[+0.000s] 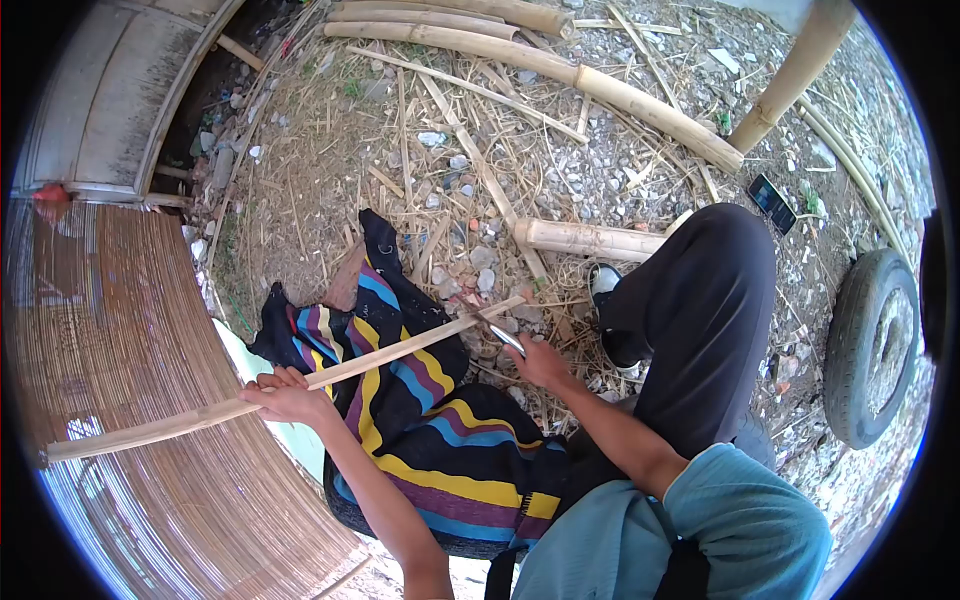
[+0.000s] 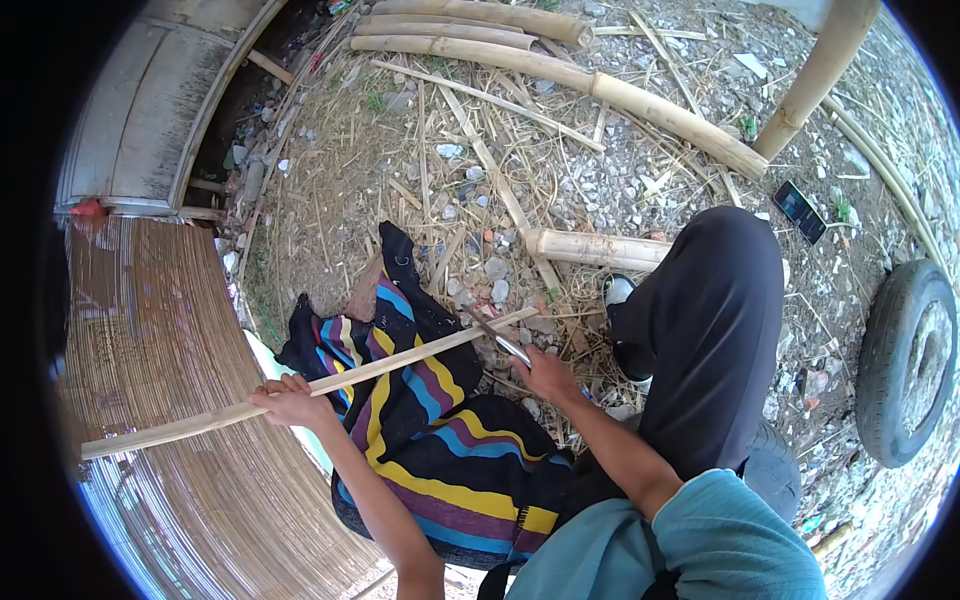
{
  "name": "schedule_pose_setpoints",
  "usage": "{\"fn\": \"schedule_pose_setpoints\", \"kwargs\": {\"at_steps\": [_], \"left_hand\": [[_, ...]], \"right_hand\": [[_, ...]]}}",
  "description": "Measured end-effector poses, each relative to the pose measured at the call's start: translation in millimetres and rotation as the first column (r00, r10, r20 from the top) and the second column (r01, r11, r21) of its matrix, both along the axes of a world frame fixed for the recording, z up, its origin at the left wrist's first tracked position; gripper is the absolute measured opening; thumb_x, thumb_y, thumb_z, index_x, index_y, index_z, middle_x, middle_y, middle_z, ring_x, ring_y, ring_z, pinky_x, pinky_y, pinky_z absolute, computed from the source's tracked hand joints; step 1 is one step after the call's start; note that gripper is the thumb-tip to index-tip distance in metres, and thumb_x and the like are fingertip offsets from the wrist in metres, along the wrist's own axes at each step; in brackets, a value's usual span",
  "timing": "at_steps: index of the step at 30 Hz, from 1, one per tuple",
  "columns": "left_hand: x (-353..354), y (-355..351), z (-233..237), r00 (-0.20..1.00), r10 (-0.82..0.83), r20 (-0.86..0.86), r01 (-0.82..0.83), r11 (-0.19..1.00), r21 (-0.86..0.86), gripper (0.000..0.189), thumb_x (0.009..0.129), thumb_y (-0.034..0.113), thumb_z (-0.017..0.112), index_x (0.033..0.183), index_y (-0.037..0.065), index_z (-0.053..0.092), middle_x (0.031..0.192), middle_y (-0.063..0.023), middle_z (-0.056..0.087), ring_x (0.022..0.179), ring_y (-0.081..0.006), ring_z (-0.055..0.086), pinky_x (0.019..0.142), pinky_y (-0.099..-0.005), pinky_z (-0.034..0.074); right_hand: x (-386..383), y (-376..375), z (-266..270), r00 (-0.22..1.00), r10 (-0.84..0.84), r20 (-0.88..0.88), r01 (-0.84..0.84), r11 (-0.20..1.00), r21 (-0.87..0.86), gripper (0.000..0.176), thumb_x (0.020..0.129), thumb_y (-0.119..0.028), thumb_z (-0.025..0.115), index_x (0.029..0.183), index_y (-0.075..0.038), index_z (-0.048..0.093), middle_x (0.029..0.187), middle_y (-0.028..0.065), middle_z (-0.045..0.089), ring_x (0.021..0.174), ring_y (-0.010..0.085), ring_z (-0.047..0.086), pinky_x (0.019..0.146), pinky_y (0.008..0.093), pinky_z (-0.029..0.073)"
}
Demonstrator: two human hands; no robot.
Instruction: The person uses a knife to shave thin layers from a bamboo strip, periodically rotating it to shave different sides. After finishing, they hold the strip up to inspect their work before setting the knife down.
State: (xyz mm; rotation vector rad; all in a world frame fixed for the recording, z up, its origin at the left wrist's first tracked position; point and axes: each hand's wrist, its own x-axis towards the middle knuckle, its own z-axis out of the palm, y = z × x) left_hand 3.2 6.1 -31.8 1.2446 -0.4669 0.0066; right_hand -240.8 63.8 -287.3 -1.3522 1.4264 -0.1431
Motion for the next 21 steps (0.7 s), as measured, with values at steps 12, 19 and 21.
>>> {"fn": "schedule_pose_setpoints", "kwargs": {"at_steps": [12, 19, 21], "left_hand": [[8, 1, -4, 1.000, -0.013, 0.025, 0.013, 1.000, 0.017, 0.037, 0.095, 0.040, 0.039, 0.079, 0.006, 0.038, 0.052, 0.0017, 0.024, 0.035, -0.0060, 0.025, 0.029, -0.0199, 0.018], [2, 1, -1, 1.000, 0.005, 0.013, -0.005, 1.000, 0.030, 0.037, 0.095, 0.041, 0.040, 0.082, 0.006, 0.038, 0.052, 0.0017, 0.024, 0.035, -0.0059, 0.024, 0.029, -0.0202, 0.018], [5, 1, -1, 1.000, 0.017, -0.015, -0.017, 1.000, 0.008, 0.038, 0.095, 0.041, 0.040, 0.076, 0.008, 0.036, 0.051, 0.0016, 0.024, 0.035, -0.0060, 0.024, 0.029, -0.0203, 0.017]], "right_hand": [[-18, -12, -35, 0.974, -0.075, -0.212, 0.066, 0.997, -0.048, 0.048, 0.089, -0.048, 0.043, 0.105, -0.004, 0.050, 0.085, 0.0240, 0.061, 0.082, 0.0400, 0.061, 0.070, 0.0497, 0.048], [5, -8, 8, 0.998, 0.052, 0.036, -0.047, 0.989, -0.142, 0.048, 0.089, -0.048, 0.043, 0.109, -0.005, 0.049, 0.085, 0.0224, 0.062, 0.078, 0.0418, 0.060, 0.069, 0.0504, 0.047], [-7, -1, -16, 1.000, 0.011, -0.015, -0.013, 0.987, -0.162, 0.046, 0.089, -0.047, 0.045, 0.104, -0.004, 0.050, 0.079, 0.0240, 0.061, 0.079, 0.0425, 0.060, 0.069, 0.0508, 0.047]]}}
